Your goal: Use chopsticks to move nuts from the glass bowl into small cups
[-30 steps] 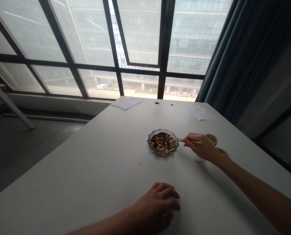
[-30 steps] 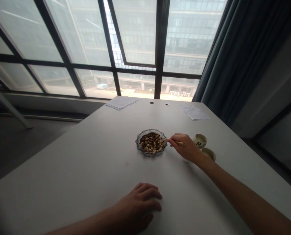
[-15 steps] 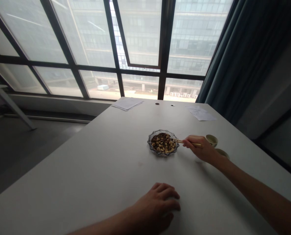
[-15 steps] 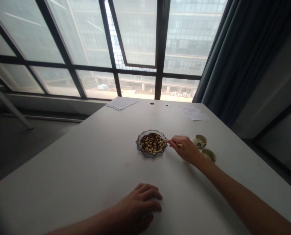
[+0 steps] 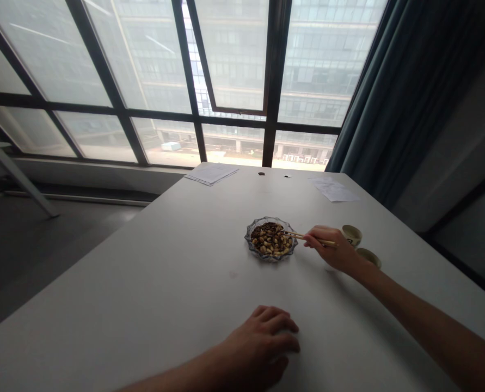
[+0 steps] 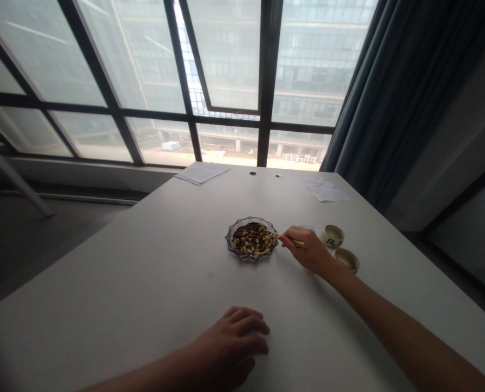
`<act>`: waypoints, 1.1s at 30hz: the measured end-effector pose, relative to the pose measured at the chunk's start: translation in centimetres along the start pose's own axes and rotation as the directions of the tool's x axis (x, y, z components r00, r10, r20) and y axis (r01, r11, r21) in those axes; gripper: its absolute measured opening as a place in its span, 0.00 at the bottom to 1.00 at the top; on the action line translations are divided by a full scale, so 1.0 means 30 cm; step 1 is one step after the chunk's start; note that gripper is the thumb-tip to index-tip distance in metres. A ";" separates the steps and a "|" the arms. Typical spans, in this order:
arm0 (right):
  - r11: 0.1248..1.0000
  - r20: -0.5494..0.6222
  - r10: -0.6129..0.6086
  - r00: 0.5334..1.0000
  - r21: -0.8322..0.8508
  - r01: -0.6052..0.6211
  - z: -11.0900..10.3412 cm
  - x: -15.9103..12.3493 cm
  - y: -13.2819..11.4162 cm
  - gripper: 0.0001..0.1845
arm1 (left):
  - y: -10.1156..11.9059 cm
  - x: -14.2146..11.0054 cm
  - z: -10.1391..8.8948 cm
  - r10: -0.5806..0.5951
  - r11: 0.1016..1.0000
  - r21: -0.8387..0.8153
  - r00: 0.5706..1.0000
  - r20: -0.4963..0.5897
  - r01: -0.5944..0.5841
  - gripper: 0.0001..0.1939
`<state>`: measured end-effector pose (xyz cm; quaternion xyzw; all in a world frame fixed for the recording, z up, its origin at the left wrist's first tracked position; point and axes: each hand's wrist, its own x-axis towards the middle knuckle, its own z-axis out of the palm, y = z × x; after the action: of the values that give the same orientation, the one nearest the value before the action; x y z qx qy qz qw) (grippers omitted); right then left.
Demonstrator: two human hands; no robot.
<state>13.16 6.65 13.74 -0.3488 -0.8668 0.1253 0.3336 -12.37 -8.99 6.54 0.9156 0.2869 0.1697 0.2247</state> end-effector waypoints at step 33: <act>0.948 -0.655 0.298 0.695 0.116 -0.297 -0.346 -0.446 -0.121 0.08 | 0.015 0.004 -0.012 -0.041 0.999 -0.027 0.999 0.013 0.041 0.20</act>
<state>25.31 -5.35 16.55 -0.5055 -0.6228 0.0456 0.5954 -12.25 -9.14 7.09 0.9075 0.3020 0.1632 0.2422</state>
